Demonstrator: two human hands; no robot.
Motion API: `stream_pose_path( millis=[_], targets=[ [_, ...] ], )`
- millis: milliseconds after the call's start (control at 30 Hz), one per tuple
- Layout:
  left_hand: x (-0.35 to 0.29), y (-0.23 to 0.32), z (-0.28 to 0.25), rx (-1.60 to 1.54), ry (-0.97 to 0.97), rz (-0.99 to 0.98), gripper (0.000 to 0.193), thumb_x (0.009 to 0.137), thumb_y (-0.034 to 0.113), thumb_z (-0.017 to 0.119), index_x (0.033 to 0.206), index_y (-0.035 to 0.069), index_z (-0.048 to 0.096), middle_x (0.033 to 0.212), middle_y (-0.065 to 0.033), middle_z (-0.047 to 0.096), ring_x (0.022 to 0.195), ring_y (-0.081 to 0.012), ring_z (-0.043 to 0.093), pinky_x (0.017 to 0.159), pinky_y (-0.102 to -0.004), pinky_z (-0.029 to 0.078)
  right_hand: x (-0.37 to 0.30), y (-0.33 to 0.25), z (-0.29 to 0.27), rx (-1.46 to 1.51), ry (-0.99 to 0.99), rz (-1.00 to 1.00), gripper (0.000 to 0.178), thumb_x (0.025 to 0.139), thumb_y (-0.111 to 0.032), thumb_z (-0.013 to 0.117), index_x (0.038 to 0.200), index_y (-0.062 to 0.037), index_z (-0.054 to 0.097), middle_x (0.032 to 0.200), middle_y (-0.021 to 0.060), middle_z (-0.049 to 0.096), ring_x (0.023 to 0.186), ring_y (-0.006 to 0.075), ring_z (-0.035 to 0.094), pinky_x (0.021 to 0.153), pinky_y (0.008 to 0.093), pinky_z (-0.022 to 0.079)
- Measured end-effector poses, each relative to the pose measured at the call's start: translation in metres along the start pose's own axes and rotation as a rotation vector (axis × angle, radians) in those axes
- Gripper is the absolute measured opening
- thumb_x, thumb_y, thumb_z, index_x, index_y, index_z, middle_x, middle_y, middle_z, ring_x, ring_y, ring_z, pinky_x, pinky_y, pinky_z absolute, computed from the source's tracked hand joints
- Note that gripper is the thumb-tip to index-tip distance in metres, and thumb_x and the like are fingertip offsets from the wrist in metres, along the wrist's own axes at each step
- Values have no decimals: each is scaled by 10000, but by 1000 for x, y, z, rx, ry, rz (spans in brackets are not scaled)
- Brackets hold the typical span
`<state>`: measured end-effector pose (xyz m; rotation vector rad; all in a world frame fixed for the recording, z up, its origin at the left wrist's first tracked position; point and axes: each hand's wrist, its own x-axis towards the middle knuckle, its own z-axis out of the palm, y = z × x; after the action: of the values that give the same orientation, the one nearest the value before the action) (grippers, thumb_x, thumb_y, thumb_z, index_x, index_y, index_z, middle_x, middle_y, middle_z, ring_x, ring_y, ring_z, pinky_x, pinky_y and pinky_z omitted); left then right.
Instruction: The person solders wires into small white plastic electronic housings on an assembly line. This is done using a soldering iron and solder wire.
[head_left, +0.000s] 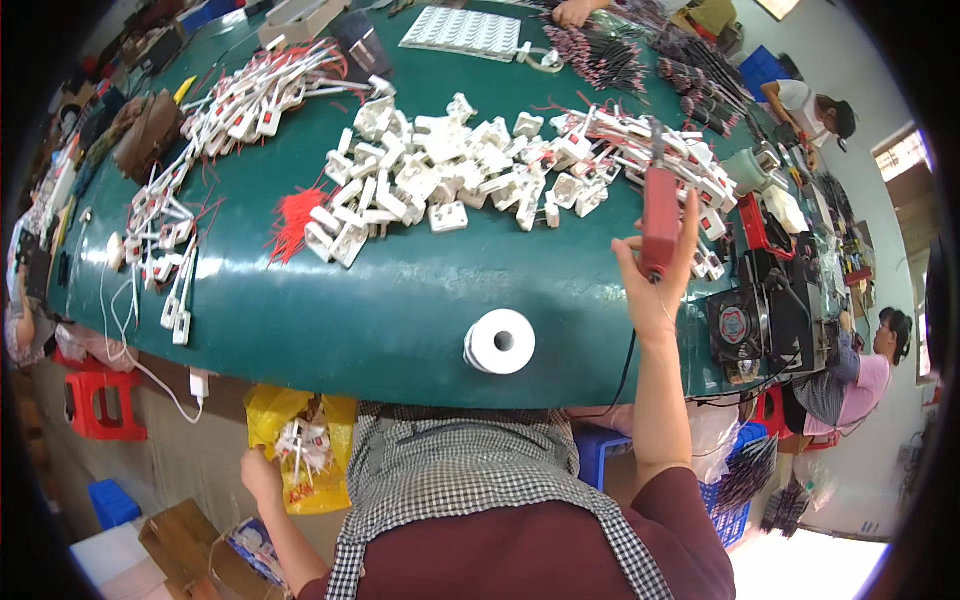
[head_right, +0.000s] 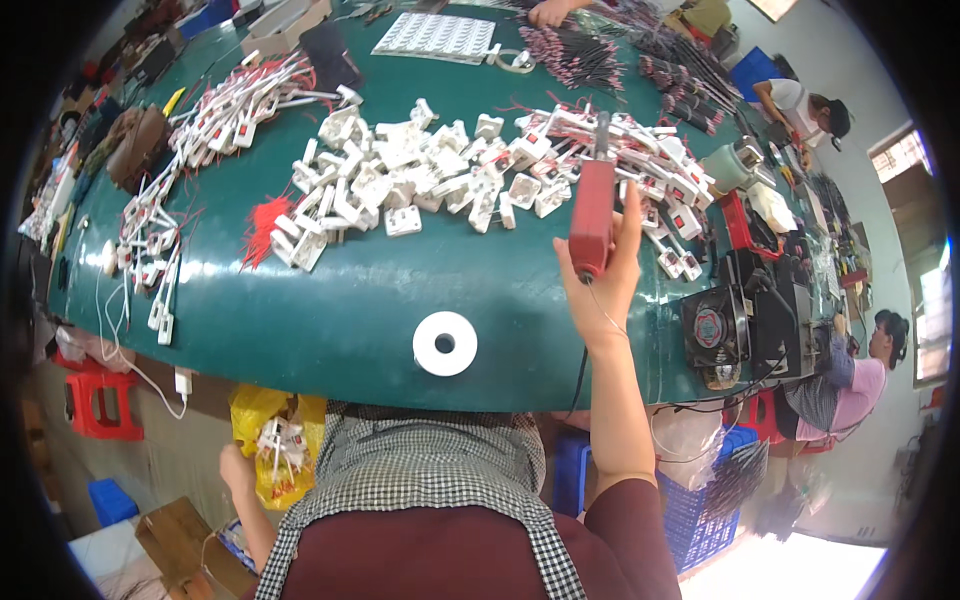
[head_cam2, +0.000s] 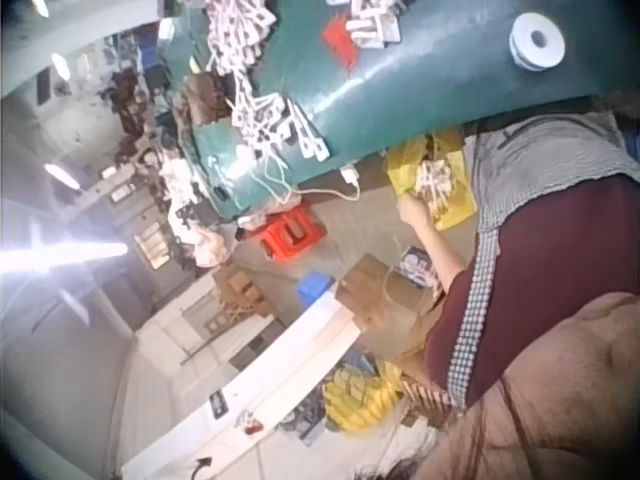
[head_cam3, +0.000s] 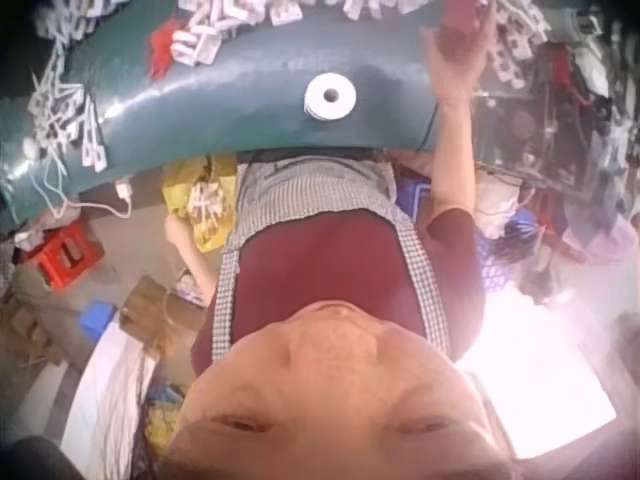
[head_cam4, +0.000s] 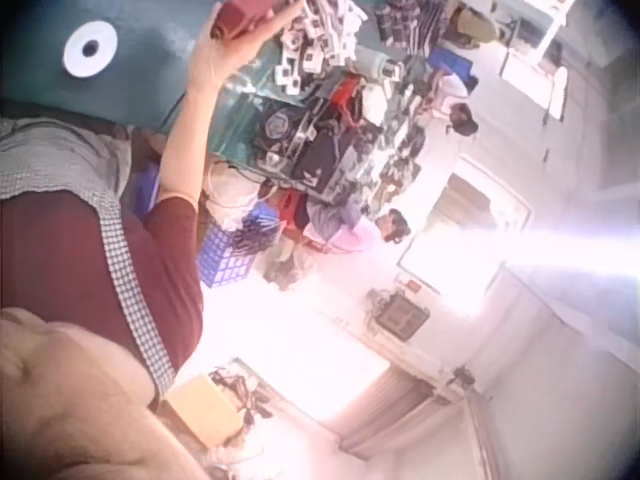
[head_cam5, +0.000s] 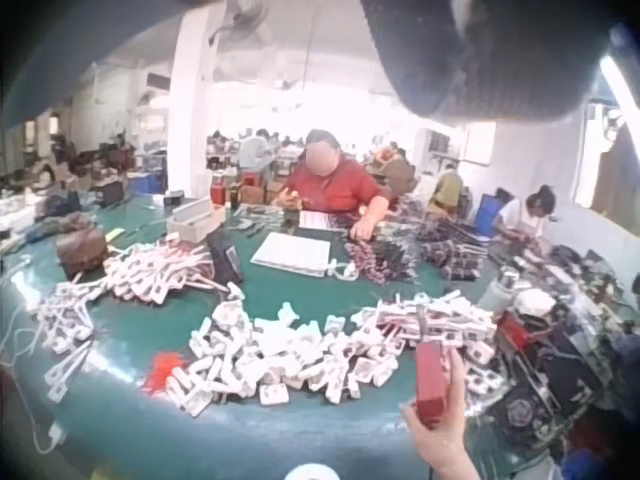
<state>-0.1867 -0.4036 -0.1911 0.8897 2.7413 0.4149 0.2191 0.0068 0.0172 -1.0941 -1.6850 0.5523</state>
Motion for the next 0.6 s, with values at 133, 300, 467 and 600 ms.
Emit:
stream_pose_path(
  millis=[133,300,467,600],
  targets=[
    [35,161,-84,-662,27,181,100,789,23,628,882,-14,634,866,-130,645,802,-246,626,735,-340,475,25,33,-18,-68,149,-1,869,768,38,683,1472,-126,200,1089,80,561,907,154,576,798,268,472],
    [57,389,-79,-551,-34,1137,225,754,3,644,978,19,639,1033,-146,613,968,-311,596,846,-371,477,91,36,-71,-335,218,-318,780,761,66,661,1437,-53,291,1318,145,510,1154,213,538,948,317,424],
    [79,504,-16,-169,139,1653,315,709,25,649,1020,50,611,1174,-110,541,1085,-289,528,888,-370,437,183,-3,-121,-675,39,-361,819,694,53,682,1405,-208,371,1323,162,497,1179,332,516,953,365,446],
    [90,524,13,211,93,1665,199,725,77,611,924,74,611,1039,-88,567,942,-253,555,819,-366,438,188,57,-120,-925,-34,-224,865,718,26,590,1442,-304,251,1165,122,537,990,367,586,809,456,483]
  ],
)
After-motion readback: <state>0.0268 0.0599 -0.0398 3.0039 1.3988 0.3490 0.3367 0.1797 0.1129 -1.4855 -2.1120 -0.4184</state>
